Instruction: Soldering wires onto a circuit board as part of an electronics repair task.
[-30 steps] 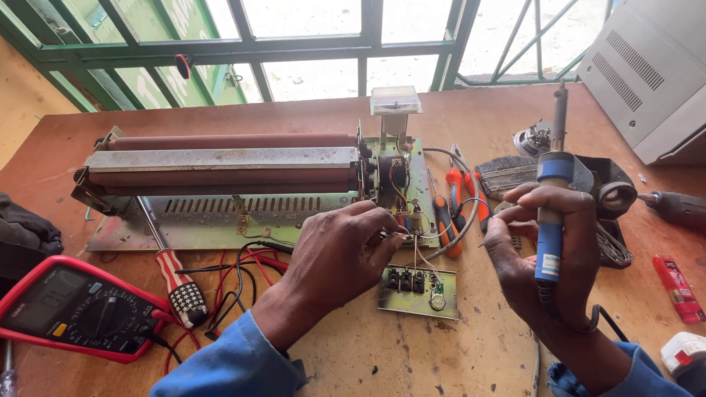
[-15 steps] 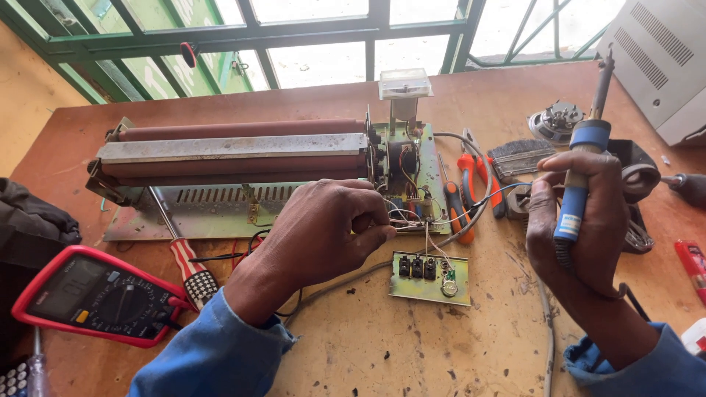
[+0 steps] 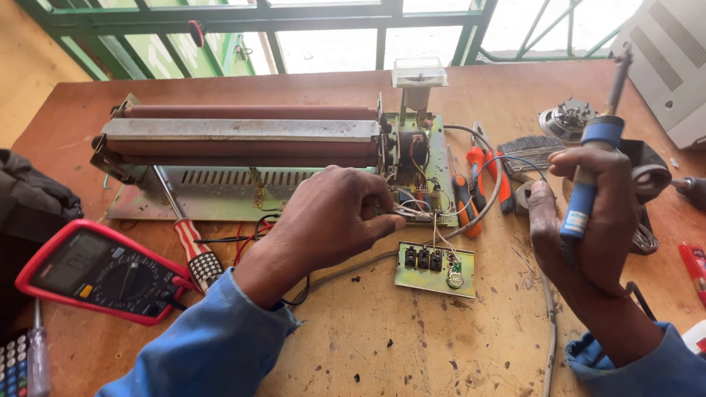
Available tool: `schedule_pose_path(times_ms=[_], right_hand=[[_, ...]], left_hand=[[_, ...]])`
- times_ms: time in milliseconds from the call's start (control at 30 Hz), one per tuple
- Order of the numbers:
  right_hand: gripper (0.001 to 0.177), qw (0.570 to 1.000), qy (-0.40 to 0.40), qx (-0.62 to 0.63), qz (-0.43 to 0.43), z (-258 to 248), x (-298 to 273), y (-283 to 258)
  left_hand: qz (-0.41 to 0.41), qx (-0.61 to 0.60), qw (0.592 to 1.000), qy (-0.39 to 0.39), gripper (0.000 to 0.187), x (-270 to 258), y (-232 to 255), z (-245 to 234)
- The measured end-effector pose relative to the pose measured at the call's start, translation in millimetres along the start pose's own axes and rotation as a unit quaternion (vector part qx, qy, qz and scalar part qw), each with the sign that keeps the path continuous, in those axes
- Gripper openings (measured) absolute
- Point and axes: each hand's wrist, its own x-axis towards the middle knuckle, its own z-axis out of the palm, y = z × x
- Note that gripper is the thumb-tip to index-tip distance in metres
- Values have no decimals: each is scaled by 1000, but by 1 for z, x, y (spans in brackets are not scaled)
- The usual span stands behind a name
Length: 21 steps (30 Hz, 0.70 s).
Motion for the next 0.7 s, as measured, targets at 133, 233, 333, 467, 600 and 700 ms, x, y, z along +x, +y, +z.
schedule_pose_path(times_ms=[133,233,333,467,600,700], right_hand=[[29,996,9,28,-87,-4,-2,-20],[37,993,14,62,-103,2,-7,-37],[46,987,-33,117,-101,19,-5,-51],[41,981,-79,100,-147,46,0,-53],[38,984,-54,102,-135,56,1,-43],[34,987,-36,141,-71,49,-2,-51]], left_hand=[[17,-36,996,74,22,4,-5,15],[48,-46,996,66,14,4,-8,20],[80,-71,991,75,15,3,-9,21],[93,-111,986,84,12,1,-7,21],[73,-121,988,61,14,3,-9,20],[59,-104,992,38,39,2,-9,13]])
